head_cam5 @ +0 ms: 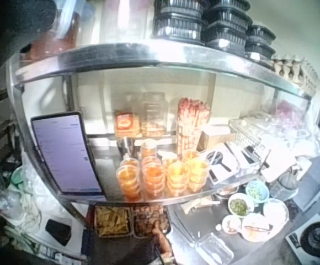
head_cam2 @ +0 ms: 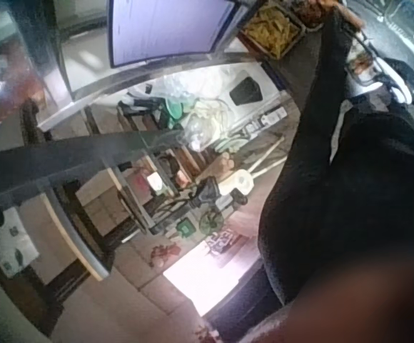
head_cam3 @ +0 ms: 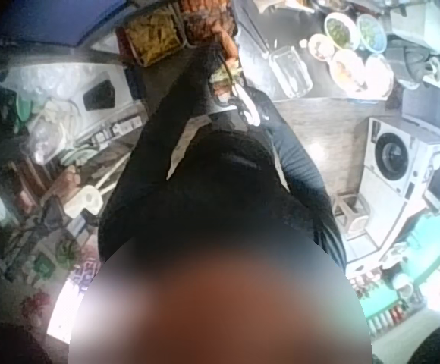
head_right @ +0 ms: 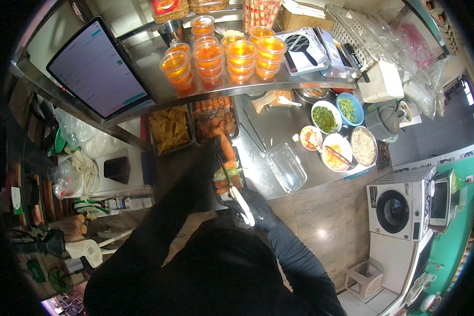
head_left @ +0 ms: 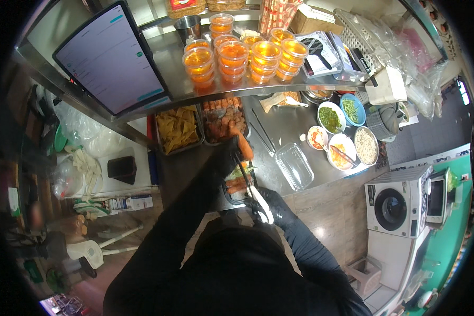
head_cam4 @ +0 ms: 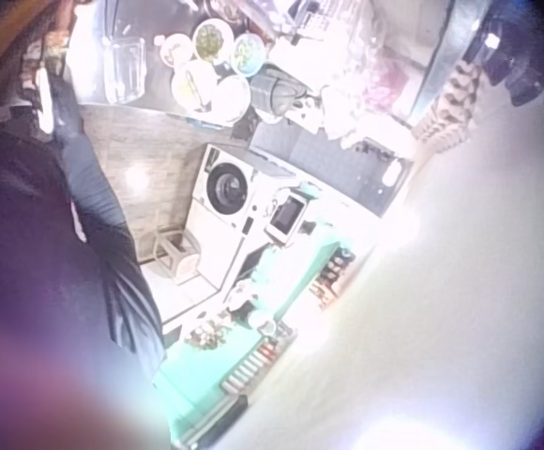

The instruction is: The person assembles a meal in a rectangular container by placing shredded vegetables and cooked sausages, then uses scissors to cut the sausages into smaller pieces. The person adds a sauce from a small bowl and closes the container with a lid before placing it into a plastic bag.

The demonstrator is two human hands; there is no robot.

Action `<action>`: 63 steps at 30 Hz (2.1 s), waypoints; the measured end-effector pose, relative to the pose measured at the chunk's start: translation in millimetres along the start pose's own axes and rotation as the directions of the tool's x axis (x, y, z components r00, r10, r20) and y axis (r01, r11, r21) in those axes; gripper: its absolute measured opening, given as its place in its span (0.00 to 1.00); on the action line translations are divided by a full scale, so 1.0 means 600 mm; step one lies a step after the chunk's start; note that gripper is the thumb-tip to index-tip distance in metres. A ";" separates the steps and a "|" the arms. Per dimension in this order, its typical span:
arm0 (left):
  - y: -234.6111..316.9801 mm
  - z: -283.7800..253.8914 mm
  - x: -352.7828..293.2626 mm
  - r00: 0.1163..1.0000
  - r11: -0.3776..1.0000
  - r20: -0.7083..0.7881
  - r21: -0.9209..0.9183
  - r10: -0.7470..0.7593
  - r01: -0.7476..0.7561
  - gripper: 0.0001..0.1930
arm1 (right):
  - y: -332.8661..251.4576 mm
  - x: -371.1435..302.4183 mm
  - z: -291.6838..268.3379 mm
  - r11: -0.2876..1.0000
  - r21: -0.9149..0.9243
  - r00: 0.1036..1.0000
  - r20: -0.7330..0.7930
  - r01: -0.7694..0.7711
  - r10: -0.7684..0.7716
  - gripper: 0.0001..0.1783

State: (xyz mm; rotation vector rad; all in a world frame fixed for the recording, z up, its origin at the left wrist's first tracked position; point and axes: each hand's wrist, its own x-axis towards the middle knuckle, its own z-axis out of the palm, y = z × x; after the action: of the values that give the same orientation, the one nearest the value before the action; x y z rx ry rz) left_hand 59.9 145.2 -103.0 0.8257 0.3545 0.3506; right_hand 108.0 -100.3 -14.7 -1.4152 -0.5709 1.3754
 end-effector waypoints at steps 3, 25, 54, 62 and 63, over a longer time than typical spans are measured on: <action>0.056 -0.018 0.066 0.917 0.996 -0.398 0.090 0.022 0.014 0.26 | 0.036 -0.033 -0.028 0.998 -0.020 0.993 -0.098 0.064 -0.066 0.21; 0.116 -0.147 0.138 0.979 0.470 -0.178 0.875 0.099 0.111 0.20 | 0.167 0.078 -0.168 0.434 -0.897 0.865 -0.282 -0.084 -0.415 0.27; -0.160 -0.062 -0.242 0.963 -0.056 0.119 0.993 0.241 -0.108 0.33 | 0.216 0.118 -0.078 0.537 -0.838 0.910 -0.143 0.098 -0.389 0.22; -0.130 -0.065 -0.221 0.924 -0.044 0.299 0.954 0.239 -0.297 0.41 | 0.165 0.134 -0.066 0.050 -0.938 0.783 0.255 0.342 -0.567 0.32; -0.132 -0.066 -0.220 0.935 -0.027 0.285 0.958 0.213 -0.286 0.41 | 0.168 0.141 -0.070 0.045 -0.937 0.808 0.273 0.346 -0.523 0.33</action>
State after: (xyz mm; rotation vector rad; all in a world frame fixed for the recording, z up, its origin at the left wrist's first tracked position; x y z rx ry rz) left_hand -61.5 63.9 -165.8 2.4397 0.3723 0.3875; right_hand 134.9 -76.2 -148.0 -2.0021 -1.8728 0.1860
